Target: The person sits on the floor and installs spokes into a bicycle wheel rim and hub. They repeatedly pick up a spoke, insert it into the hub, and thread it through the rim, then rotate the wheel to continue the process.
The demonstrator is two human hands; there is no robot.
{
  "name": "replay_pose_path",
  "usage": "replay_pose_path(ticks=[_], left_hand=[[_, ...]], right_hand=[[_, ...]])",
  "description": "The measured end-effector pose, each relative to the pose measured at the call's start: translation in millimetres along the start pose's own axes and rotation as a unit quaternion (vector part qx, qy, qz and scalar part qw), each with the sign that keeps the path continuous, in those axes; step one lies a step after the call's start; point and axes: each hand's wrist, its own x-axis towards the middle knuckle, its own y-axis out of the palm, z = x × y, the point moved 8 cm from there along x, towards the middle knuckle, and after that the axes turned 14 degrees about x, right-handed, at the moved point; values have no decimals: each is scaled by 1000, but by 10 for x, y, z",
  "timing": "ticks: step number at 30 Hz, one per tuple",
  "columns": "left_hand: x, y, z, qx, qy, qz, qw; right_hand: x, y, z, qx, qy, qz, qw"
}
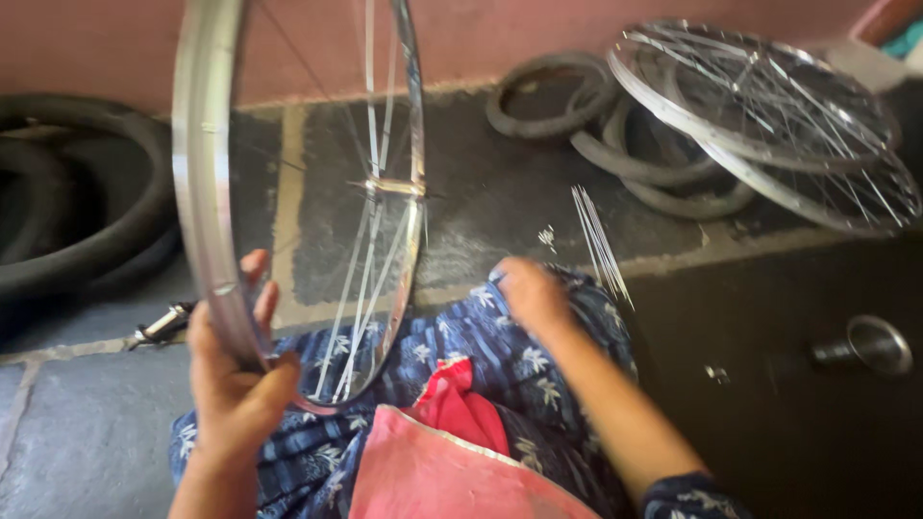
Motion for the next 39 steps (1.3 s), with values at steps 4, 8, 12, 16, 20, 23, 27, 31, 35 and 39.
replay_pose_path(ticks=[4,8,12,16,20,23,27,31,35,39], left_hand=[[-41,-44,71,-17,-48,-12,999],[46,-24,65,-33,-50,-18,998],[157,14,98,12,-71,-17,997],[218,56,78,52,-74,-10,996],[295,58,43,60,-78,-8,995],[383,40,65,49,-85,-8,995],[487,-41,89,37,-73,6,997],[537,-170,126,32,-83,8,996],[591,-303,155,75,-103,-3,992],[634,-407,174,83,-118,-16,989]], right_hand=[[-111,-1002,-1472,-115,206,-49,971],[-615,-1290,-2447,-284,411,5,866],[-754,-1229,-2635,-297,379,-11,877],[-668,-1178,-2671,-343,359,-8,868],[-516,-1129,-2549,-312,282,-38,906],[-492,-1135,-2502,-284,241,-51,927],[-625,-1204,-2581,-309,261,-46,913],[-865,-1298,-2606,-256,252,-122,925],[-983,-1437,-2566,-233,252,-195,919],[-813,-1539,-2286,-145,263,-243,923]])
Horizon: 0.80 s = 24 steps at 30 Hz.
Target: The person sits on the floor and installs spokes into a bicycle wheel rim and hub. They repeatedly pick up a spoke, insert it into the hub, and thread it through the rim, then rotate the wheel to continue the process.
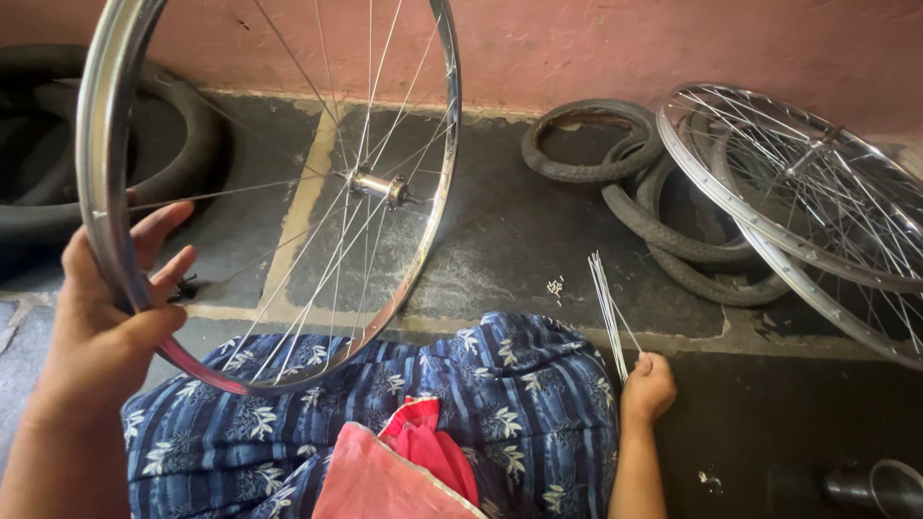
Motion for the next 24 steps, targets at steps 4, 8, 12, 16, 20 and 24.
replay_pose_path(ticks=[4,8,12,16,20,24], left_hand=[[36,-75,47,20,-17,-15,1000],[36,-182,65,69,-31,-43,996],[17,-263,78,91,-37,-48,994],[24,-286,172,94,-39,-34,994],[22,-358,396,98,-81,-54,990],[-9,-413,549,81,-68,-50,993]], right_hand=[[159,75,824,324,25,43,945],[246,196,1865,555,91,88,822],[166,231,2995,712,39,213,667],[-20,445,3613,741,-23,257,620],[-139,601,3473,745,-32,139,651],[-195,828,3211,764,-4,143,629]])
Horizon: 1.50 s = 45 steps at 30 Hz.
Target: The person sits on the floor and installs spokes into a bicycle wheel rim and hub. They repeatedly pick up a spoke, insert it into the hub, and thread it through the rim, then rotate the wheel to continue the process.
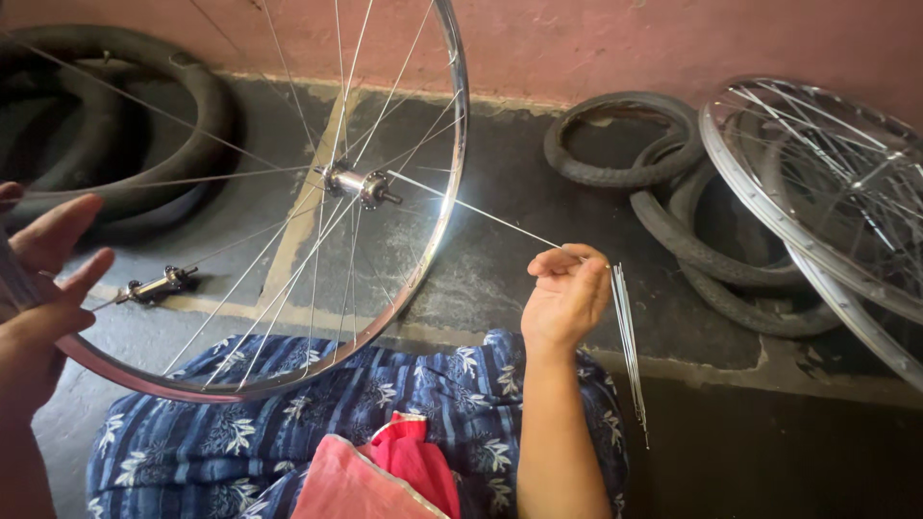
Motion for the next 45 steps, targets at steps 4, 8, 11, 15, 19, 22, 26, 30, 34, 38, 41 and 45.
replay_pose_path(ticks=[4,8,11,15,19,22,26,30,34,38,41,45], left_hand=[[9,14,124,27,19,15,999],[-16,-42,175,-2,11,21,1000],[-37,-98,181,5,0,26,1000],[-44,-117,151,22,16,40,999],[-78,-100,142,42,13,32,999],[-116,-72,134,39,-7,20,999],[-162,-19,75,47,-10,14,999],[-170,25,44,40,-9,17,999],[-171,25,33,30,6,28,999],[-163,-54,85,58,5,29,998],[-150,-146,188,91,-12,23,995],[-118,-208,296,135,9,25,991]], right_hand=[[-16,-259,-250,24,52,-28,998],[-18,-325,-295,36,56,-25,997],[-37,-320,-250,36,53,-29,998],[-51,-277,-219,39,54,-29,997],[-76,-250,-246,53,77,-38,995],[-80,-256,-248,59,91,-42,993],[-60,-288,-222,56,93,-41,993],[-66,-301,-233,63,96,-30,993],[-89,-293,-271,67,99,-28,992],[-142,-208,-314,66,101,-15,993],[-231,-78,-333,52,99,20,994],[-378,99,-384,16,87,77,993]])
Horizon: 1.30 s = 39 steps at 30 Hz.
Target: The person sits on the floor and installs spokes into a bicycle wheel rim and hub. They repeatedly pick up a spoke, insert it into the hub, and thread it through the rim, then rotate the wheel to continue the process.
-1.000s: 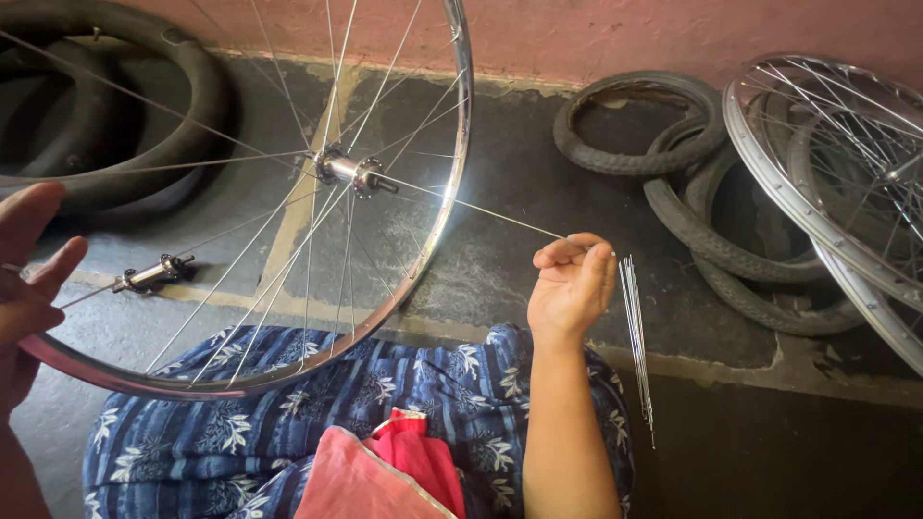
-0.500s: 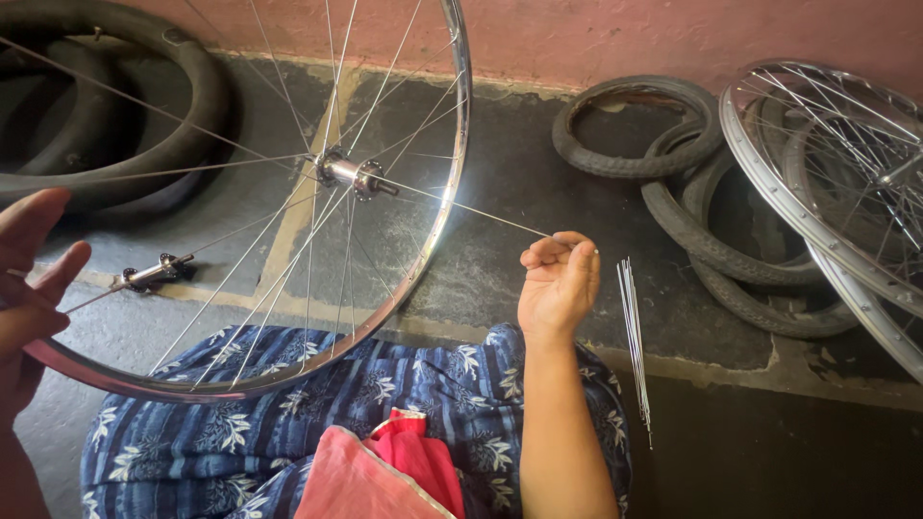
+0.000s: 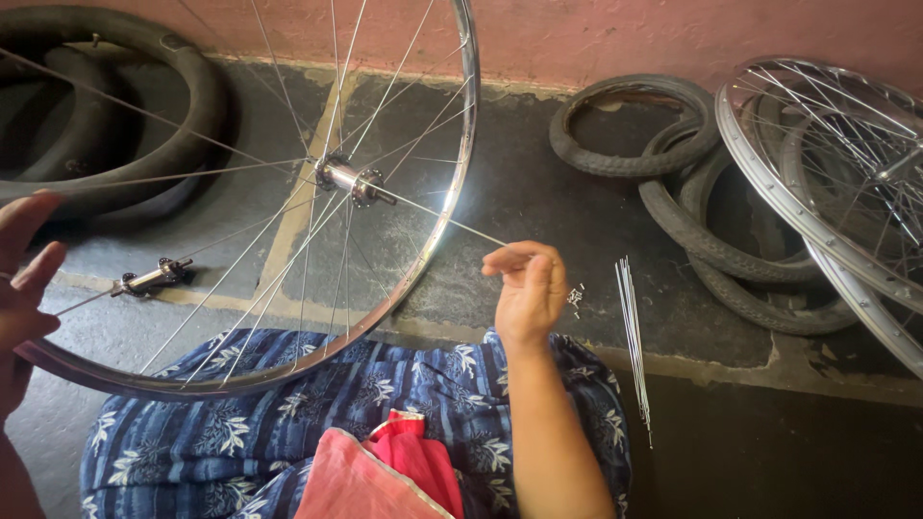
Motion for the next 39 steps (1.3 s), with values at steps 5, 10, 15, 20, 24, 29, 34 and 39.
replay_pose_path(ticks=[5,10,15,20,24,29,34,39], left_hand=[[34,-10,-36,15,35,4,999],[74,-24,-236,-42,-13,-23,999],[57,-74,-474,-112,-43,-54,991],[81,-120,-678,-131,-27,-41,990],[32,-82,-913,-149,-12,-28,988],[-113,5,-1221,-129,-3,-7,992],[-237,139,-1344,-145,8,13,989],[-450,339,-1383,-186,70,43,979]], right_hand=[[-43,71,-103,-29,9,27,999],[18,-12,-138,-35,1,-12,999],[134,-197,-186,-11,6,-100,995],[186,-265,-310,26,29,-142,989],[317,-314,-375,45,62,-155,985],[435,-143,-595,15,102,-146,984],[448,483,-1070,-71,155,-64,983],[410,689,-1276,-136,152,-72,976]])
